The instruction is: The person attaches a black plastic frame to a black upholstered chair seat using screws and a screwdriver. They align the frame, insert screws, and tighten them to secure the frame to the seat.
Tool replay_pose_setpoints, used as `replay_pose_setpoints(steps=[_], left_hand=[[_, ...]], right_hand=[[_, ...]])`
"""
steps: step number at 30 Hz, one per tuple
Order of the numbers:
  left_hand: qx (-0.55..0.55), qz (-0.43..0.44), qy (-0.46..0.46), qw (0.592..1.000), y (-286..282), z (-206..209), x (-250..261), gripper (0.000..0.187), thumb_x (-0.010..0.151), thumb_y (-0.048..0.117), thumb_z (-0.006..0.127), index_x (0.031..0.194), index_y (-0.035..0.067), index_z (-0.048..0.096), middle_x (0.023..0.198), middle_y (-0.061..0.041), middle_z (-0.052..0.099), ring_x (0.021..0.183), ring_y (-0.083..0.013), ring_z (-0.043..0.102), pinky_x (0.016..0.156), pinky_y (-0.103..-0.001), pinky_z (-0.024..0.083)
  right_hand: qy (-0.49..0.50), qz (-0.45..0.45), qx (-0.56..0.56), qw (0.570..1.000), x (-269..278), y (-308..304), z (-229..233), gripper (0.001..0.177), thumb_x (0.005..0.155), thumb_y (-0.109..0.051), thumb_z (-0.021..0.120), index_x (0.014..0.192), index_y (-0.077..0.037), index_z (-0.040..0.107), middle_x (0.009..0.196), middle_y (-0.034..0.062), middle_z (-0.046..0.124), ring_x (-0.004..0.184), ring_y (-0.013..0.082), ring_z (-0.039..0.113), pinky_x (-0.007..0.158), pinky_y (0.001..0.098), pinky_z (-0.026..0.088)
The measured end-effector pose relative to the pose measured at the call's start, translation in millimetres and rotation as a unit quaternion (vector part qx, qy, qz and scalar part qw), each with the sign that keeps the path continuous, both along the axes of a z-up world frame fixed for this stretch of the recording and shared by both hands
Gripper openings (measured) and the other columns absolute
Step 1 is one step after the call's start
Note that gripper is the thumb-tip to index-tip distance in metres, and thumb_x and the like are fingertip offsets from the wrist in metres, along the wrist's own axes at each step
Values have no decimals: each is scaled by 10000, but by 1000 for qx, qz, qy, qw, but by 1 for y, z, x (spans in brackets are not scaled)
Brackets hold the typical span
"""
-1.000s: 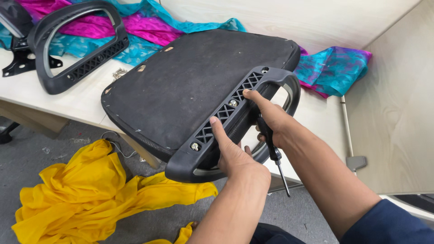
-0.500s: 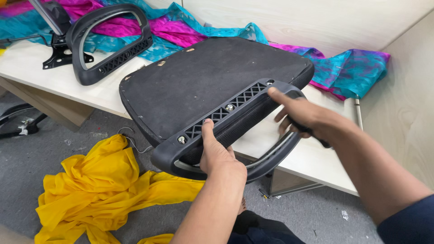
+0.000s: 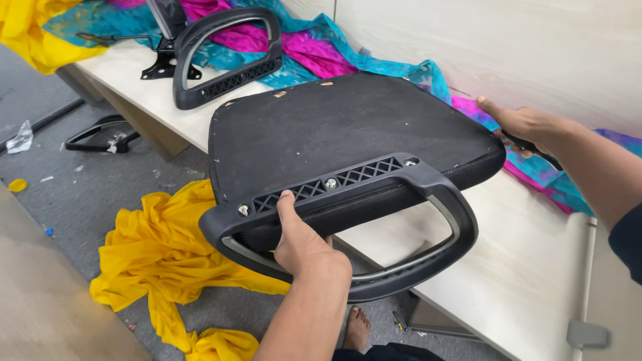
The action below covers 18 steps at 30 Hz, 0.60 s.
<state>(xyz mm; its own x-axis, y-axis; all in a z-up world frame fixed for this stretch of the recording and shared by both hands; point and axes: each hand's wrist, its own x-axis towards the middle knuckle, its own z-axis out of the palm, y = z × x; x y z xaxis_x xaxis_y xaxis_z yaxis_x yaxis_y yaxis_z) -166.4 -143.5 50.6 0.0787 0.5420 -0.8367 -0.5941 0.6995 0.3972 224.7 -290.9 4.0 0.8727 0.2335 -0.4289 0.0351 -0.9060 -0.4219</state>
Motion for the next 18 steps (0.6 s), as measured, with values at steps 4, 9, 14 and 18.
replay_pose_setpoints(steps=[4, 9, 14, 18], left_hand=[[44, 29, 12, 999, -2, -11, 7, 569, 795, 353, 779, 1176, -54, 669, 1142, -150, 728, 992, -266, 765, 924, -392, 614], [97, 30, 36, 994, -3, -24, 8, 578, 789, 358, 782, 1182, -50, 665, 1144, -143, 708, 982, -255, 751, 928, -408, 629], [124, -8, 84, 989, 13, -30, -7, 584, 776, 389, 762, 1180, -20, 662, 1138, -118, 698, 1000, -249, 725, 931, -442, 573], [132, -36, 113, 984, 34, -30, -29, 586, 761, 401, 761, 1185, 10, 655, 1147, -102, 698, 1023, -235, 723, 945, -438, 559]], right_hand=[[83, 26, 17, 996, 29, 17, -25, 970, 852, -895, 473, 1108, 22, 658, 962, 143, 612, 891, 261, 552, 775, 424, 425], [218, -65, 148, 962, 18, 19, -36, 858, 790, -721, 683, 1313, -41, 654, 1238, 145, 731, 1155, 262, 681, 972, 396, 507], [260, -71, 211, 940, 0, 8, -36, 772, 752, -512, 821, 1261, 42, 650, 1184, 218, 739, 1055, 288, 711, 921, 366, 552], [244, -77, 221, 941, -31, -7, -44, 747, 755, -511, 800, 1263, 19, 660, 1196, 187, 746, 1039, 266, 729, 911, 361, 559]])
